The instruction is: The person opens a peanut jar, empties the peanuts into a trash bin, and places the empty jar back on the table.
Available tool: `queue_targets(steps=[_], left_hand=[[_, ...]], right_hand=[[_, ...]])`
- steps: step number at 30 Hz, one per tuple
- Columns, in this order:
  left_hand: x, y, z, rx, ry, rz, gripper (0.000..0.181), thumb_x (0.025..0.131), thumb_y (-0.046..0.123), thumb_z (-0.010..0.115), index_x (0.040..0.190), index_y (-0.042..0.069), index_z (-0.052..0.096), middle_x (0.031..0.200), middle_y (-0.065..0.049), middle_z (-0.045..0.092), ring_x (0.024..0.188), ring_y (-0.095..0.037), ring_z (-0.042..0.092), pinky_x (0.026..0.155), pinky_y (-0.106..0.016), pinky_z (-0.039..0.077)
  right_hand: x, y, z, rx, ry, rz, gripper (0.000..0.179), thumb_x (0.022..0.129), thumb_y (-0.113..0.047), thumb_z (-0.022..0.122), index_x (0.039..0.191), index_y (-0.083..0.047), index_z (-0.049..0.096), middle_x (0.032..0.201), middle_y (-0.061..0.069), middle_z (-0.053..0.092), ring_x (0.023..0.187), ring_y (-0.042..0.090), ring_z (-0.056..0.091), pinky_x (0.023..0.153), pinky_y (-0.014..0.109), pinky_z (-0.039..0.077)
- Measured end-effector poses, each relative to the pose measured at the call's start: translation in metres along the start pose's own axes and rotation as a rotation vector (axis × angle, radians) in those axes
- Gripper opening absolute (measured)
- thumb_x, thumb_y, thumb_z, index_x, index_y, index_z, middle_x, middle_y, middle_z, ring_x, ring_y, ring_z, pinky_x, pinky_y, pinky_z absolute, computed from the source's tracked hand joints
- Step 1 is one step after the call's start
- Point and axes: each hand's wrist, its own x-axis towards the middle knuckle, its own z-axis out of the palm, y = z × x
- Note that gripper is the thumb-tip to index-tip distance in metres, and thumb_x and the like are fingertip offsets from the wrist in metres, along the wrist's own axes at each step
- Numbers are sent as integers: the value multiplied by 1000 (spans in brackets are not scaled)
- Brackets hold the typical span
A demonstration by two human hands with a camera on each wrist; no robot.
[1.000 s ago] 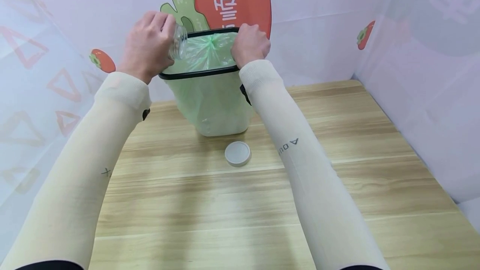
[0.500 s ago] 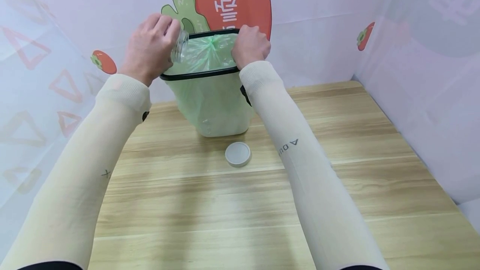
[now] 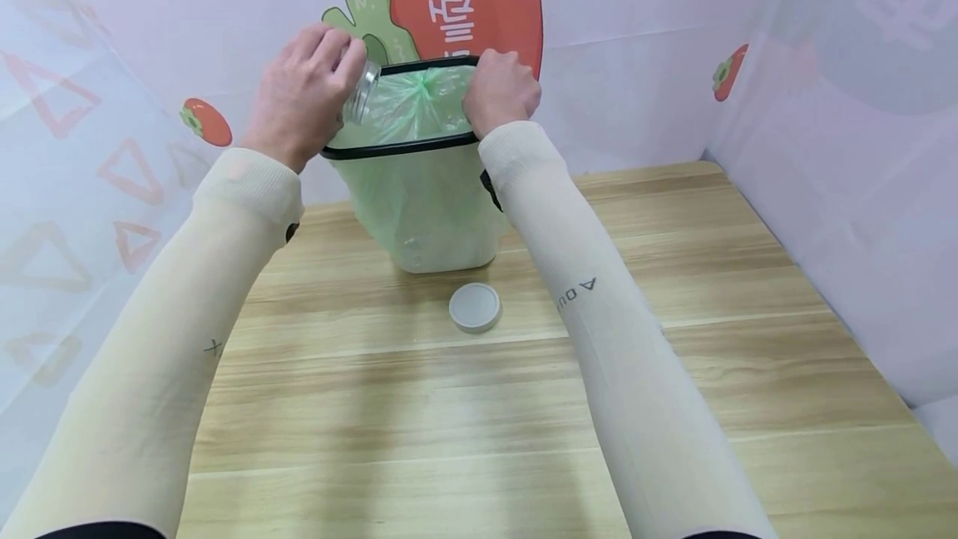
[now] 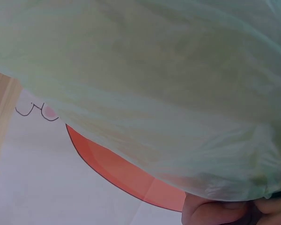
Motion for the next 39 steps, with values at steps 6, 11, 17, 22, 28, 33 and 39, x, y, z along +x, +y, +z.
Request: queue_targets(steps=[6,11,17,22,28,33,39], left_hand=[[1,-1,-1,12,10,23,39,101,-19,33,129,-5,56,126,-23,65,126,-38,61,117,-42,50],[0,-1,-1,25,-10,36,39,101,-18,36,133,-3,54,130,-22,63,130,-37,58,120,-42,47],[1,-1,0,36,11,62,40,100,-19,35,132,-3,53,129,-21,63,130,-37,58,120,-42,47],[1,-1,0,52,10,65,41,100,-19,37,134,-2,53,131,-21,62,132,-37,58,120,-42,47],[0,-1,0,57,4,68,41,100,-19,40,134,-1,53,133,-21,62,133,-36,57,121,-42,46],[-1,-2,0,61,2,71,43,99,-21,39,134,-1,53,133,-21,61,133,-36,57,120,-42,46],[1,-2,-1,63,19,80,43,100,-19,39,135,0,52,132,-20,61,131,-36,56,119,-41,48]], right_hand=[[1,1,0,-3,11,1,52,105,-33,57,149,-5,56,137,15,68,107,31,72,97,45,63],[3,1,1,-12,25,-5,50,104,-31,56,146,-5,58,135,15,69,106,31,72,95,45,64],[4,2,1,-13,28,-7,50,104,-31,55,146,-5,58,134,16,69,105,31,71,95,46,64],[4,3,1,-21,27,-9,48,104,-29,54,144,-4,59,133,16,70,105,32,71,93,46,64],[3,2,1,-21,25,-5,48,104,-30,54,145,-5,58,133,16,69,105,31,71,94,45,64],[2,2,1,-15,25,-8,50,104,-30,55,147,-4,57,135,16,69,105,31,71,95,45,64],[1,2,1,-16,23,-11,50,104,-31,56,147,-4,57,134,16,69,103,31,71,94,44,64]])
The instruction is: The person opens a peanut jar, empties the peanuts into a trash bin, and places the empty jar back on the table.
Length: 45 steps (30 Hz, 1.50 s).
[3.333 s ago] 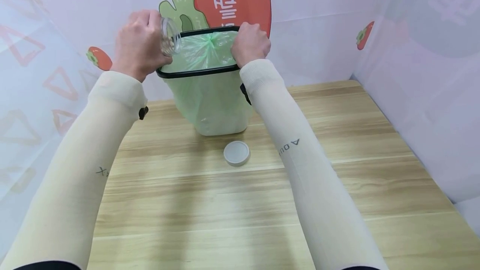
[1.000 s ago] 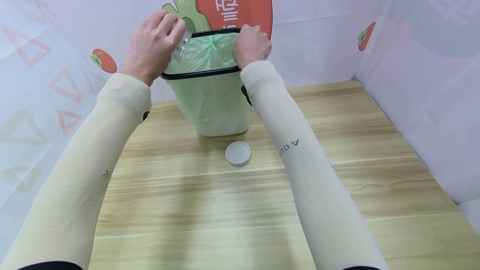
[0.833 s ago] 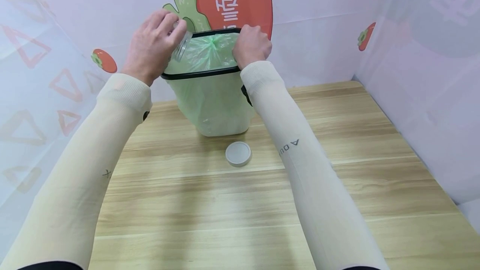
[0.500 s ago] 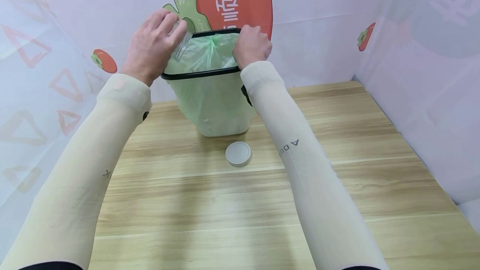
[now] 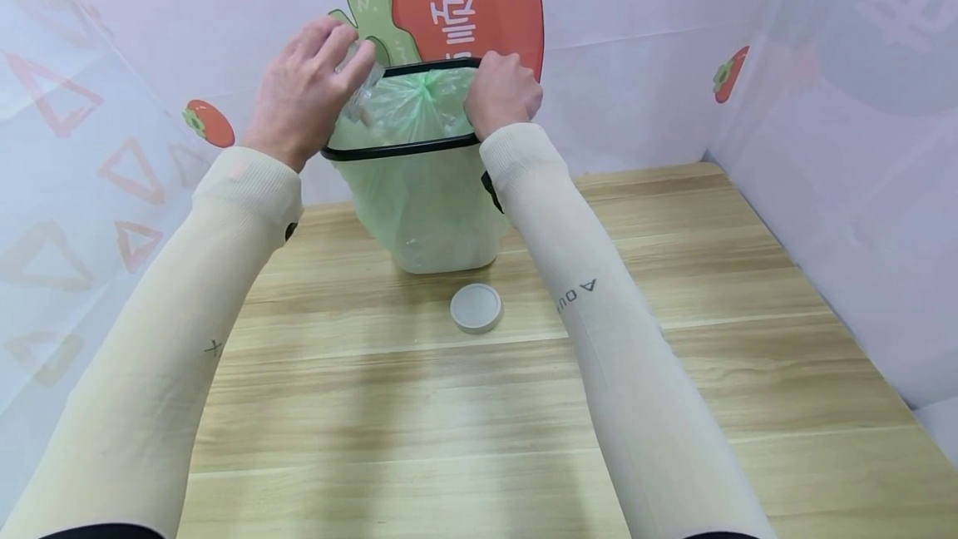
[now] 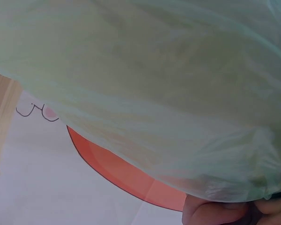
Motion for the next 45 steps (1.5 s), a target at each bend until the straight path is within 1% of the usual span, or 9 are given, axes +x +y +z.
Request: queue_targets(steps=[8,15,20,23,27,34,39,43,45], left_hand=[[3,0,-3,8,-17,0,42,101,-16,43,139,2,51,134,-20,60,133,-36,55,120,-41,47],[10,-2,-7,-17,44,19,44,99,-17,37,136,1,55,133,-21,61,131,-37,56,117,-42,51],[18,-4,-15,39,45,25,38,105,-8,43,140,3,54,134,-20,61,131,-35,56,118,-40,49],[21,-3,-18,73,27,36,38,105,-7,46,141,4,52,135,-20,60,132,-35,55,120,-39,47],[20,-1,-15,93,0,63,41,103,-10,49,141,4,52,137,-19,59,133,-35,54,120,-40,48],[15,5,-5,97,4,120,39,101,-13,51,137,3,54,135,-18,61,132,-35,57,121,-40,46],[13,5,-4,118,-5,132,38,101,-11,54,137,3,53,136,-18,60,132,-34,56,122,-40,45],[15,3,-7,117,22,139,36,102,-11,52,135,3,54,132,-17,61,130,-34,56,121,-39,46],[16,1,-9,98,42,135,36,101,-13,49,133,3,55,130,-17,62,128,-34,57,120,-39,47]], right_hand=[[1,1,-1,8,-3,0,51,104,-31,56,148,-4,56,136,16,68,105,32,71,96,45,64],[1,0,-1,7,-17,5,51,105,-31,55,148,-5,57,135,16,68,104,31,71,95,45,64],[2,1,-2,8,-14,7,52,105,-33,56,148,-5,56,136,16,68,104,31,71,95,45,64],[3,1,-3,7,-11,6,52,105,-33,56,148,-5,56,136,16,68,104,31,72,95,45,64],[3,1,-3,4,-11,3,51,105,-32,55,148,-5,57,134,16,69,103,31,72,94,45,64],[1,-3,-1,7,-14,-1,49,105,-31,55,147,-5,57,134,16,69,103,32,71,93,45,64],[1,-4,-1,12,-17,3,50,105,-31,55,147,-6,57,135,15,69,104,31,71,93,45,64],[2,-4,-1,8,-17,5,47,105,-30,54,145,-6,59,132,15,69,104,30,70,90,44,65],[3,-4,-1,3,-17,3,47,105,-29,53,144,-6,60,131,15,70,103,30,71,89,44,65]])
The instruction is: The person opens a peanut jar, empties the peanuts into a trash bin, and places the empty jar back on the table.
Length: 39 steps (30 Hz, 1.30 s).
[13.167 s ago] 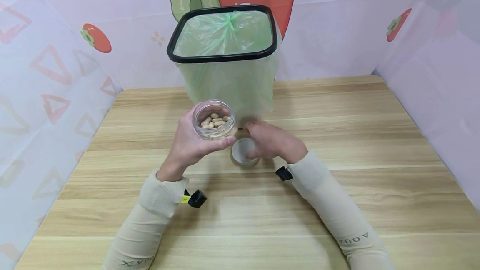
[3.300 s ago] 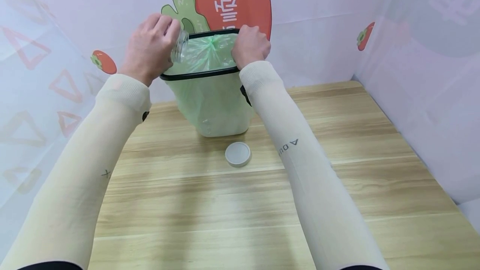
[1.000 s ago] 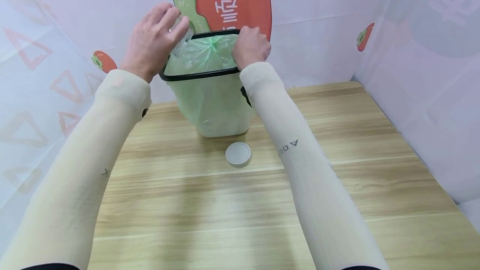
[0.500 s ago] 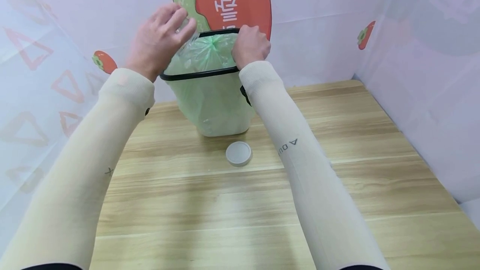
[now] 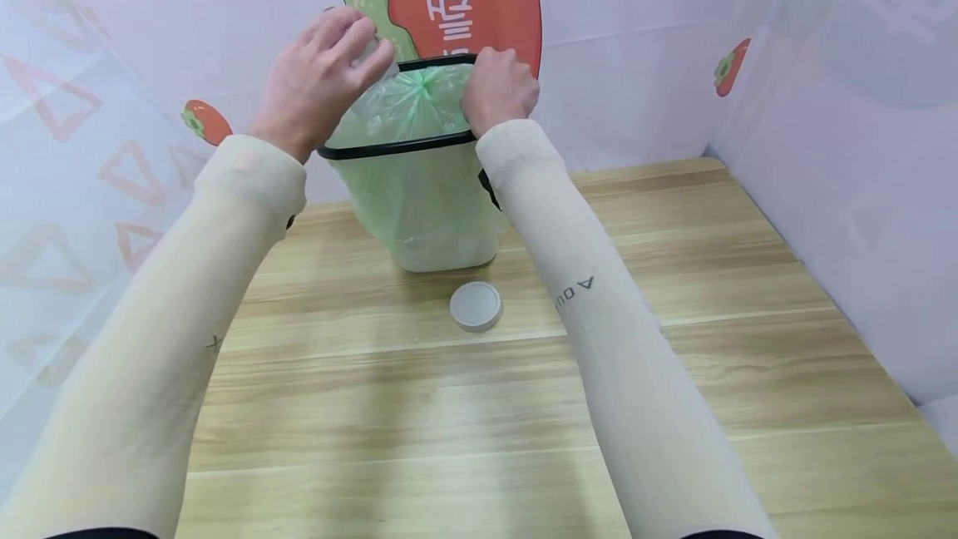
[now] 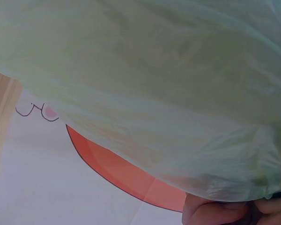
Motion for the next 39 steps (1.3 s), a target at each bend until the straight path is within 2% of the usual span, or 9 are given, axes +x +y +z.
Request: queue_targets(steps=[4,9,15,19,26,29,33,36,39], left_hand=[[3,-4,-5,-5,15,-14,36,102,-13,46,133,3,56,130,-18,62,127,-35,57,119,-39,48],[6,-4,-8,1,-51,-17,40,101,-13,48,138,3,52,135,-18,60,131,-35,55,119,-41,48],[2,3,1,-15,-85,33,40,100,-15,51,137,2,52,134,-19,59,133,-36,55,123,-41,44],[-2,7,4,-4,-99,41,42,100,-14,55,138,3,51,136,-19,59,134,-35,54,124,-41,43],[1,0,-1,-24,-28,25,36,101,-14,50,133,1,54,131,-19,62,129,-36,57,120,-41,47],[3,-5,-7,-10,-30,5,38,100,-15,48,134,2,54,131,-18,61,129,-36,57,119,-41,49],[3,-7,-11,12,-75,-8,41,99,-15,50,136,3,52,133,-19,59,132,-36,55,120,-42,48],[1,-4,-9,4,-114,3,43,99,-15,53,138,3,50,136,-19,58,135,-36,53,123,-42,44],[-4,1,-5,-4,-125,24,41,100,-12,56,138,2,49,137,-19,58,135,-36,54,123,-41,43]], right_hand=[[1,0,-1,-8,1,-4,46,105,-29,52,143,-6,61,130,15,70,103,31,71,89,44,65],[1,1,-2,-10,0,0,46,105,-29,52,143,-6,61,128,15,70,102,31,71,89,44,65],[0,0,-1,2,-15,3,50,105,-31,54,148,-5,57,137,16,68,106,31,71,94,45,64],[-1,-2,1,4,-15,3,52,105,-32,55,149,-5,55,138,15,67,107,31,71,96,45,63],[-2,-2,1,3,-9,-7,49,105,-31,53,147,-5,57,135,15,69,105,30,71,94,45,64],[-1,-3,0,1,-3,-13,50,105,-31,53,147,-5,57,136,16,69,105,30,71,94,45,64],[-1,-5,-1,3,-2,-18,50,105,-31,53,148,-5,57,136,16,68,105,30,70,94,45,64],[-2,-6,0,6,-8,-20,50,105,-31,53,148,-5,57,135,15,69,104,30,70,93,44,64],[-4,-8,2,12,-20,-23,49,105,-31,53,148,-5,57,134,15,69,104,30,70,93,44,64]])
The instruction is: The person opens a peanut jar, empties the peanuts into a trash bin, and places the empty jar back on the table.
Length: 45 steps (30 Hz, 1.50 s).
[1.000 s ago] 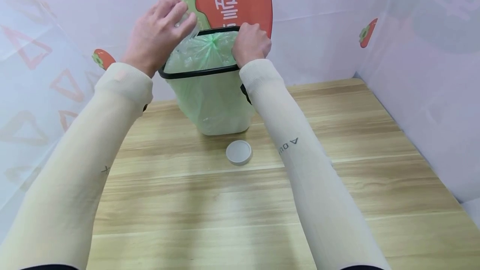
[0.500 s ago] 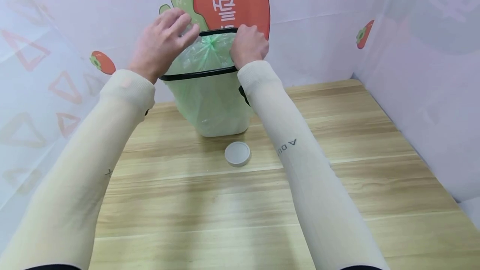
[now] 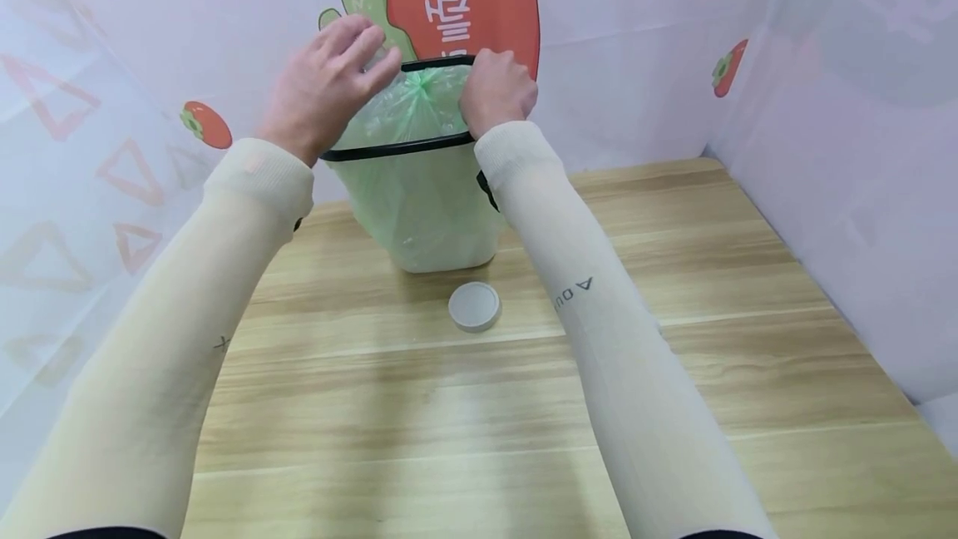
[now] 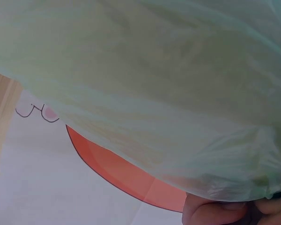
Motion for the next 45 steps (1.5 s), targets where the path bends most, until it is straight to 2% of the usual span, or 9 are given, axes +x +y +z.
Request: queue_targets(steps=[3,9,15,17,21,27,32,37,45], left_hand=[[-2,1,2,1,20,5,38,101,-10,56,136,2,51,135,-19,59,133,-35,56,122,-42,45],[2,-5,-2,-2,64,-35,39,100,-13,51,135,3,53,133,-18,60,133,-35,55,121,-41,46],[2,1,6,1,57,75,42,98,-18,46,135,2,53,132,-20,59,130,-37,55,121,-41,46],[1,4,9,-10,77,80,42,98,-18,45,133,2,54,131,-20,60,130,-37,56,120,-41,47],[-1,2,7,-25,98,33,39,99,-17,47,132,1,55,132,-20,62,129,-36,57,120,-41,47],[-1,0,4,-58,69,-35,39,99,-16,48,135,-1,52,134,-21,61,130,-37,57,120,-42,47],[-2,3,4,-53,33,-23,41,98,-18,47,136,-3,53,133,-22,62,128,-37,59,120,-43,48],[-2,6,7,-57,47,-18,41,99,-18,45,135,-3,55,133,-21,63,128,-37,59,120,-43,47],[-2,10,7,-179,50,-109,38,100,-19,37,129,-5,57,129,-22,66,125,-38,62,117,-42,51]], right_hand=[[-1,-1,2,5,-7,-5,50,105,-31,54,148,-5,57,134,15,69,104,30,70,93,44,64],[1,-1,-1,0,8,-7,48,104,-30,53,145,-5,58,133,15,69,105,31,70,92,45,64],[3,6,-4,-2,4,15,51,104,-31,54,148,-5,56,136,16,68,108,32,70,95,46,63],[3,8,-4,-6,3,18,50,104,-30,53,148,-5,57,136,16,68,109,32,69,96,47,63],[3,8,-4,-4,1,7,50,104,-29,52,148,-5,57,136,17,68,108,33,69,95,47,63],[3,6,-3,9,1,9,51,105,-30,53,149,-5,55,134,16,67,105,31,69,94,46,64],[2,5,-3,13,0,4,50,105,-29,52,148,-5,56,130,15,67,104,31,69,93,45,64],[0,5,-2,16,4,5,51,105,-29,53,149,-5,55,132,16,67,104,31,69,94,45,64],[1,6,-2,7,11,7,51,105,-30,53,149,-5,55,136,17,68,105,31,69,95,46,63]])
